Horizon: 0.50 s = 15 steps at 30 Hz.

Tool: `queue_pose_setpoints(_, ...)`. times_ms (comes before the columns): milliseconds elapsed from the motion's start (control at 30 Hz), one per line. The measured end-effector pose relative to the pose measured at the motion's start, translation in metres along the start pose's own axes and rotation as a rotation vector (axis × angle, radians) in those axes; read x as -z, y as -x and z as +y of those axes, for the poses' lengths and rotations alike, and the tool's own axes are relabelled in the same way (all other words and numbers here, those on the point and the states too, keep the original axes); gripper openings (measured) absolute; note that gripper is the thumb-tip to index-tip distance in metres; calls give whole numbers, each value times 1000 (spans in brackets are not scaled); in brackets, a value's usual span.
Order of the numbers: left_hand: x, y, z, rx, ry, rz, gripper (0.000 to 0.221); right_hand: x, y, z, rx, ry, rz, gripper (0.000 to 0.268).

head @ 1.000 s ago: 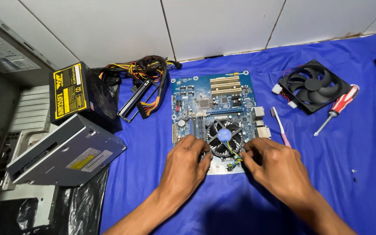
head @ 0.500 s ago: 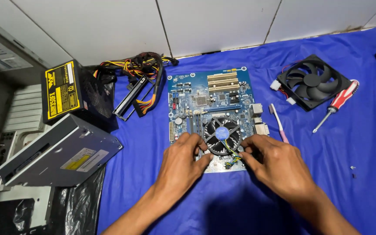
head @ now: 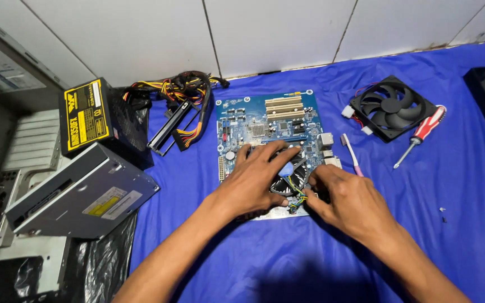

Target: Installing a motherboard into a computer case and managing internal components and cables.

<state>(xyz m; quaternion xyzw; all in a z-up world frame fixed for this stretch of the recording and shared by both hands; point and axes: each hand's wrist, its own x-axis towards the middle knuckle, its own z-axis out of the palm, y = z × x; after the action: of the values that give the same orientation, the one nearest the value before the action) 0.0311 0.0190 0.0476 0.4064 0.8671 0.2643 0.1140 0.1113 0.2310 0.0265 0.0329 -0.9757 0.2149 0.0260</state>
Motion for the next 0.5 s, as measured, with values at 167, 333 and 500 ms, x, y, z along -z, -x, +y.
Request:
queue_pose_setpoints(167, -5, 0, -12, -40, -38, 16, 101, 12, 0, -13, 56, 92, -75, 26)
queue_pose_setpoints(333, -5, -2, -12, -20, -43, 8, 103, 19, -2, -17, 87, 159, -126, 25)
queue_pose_setpoints(500, -5, -4, -11, 1, -52, -2, 103, -8, -3, -3, 124, 144, -97, 11)
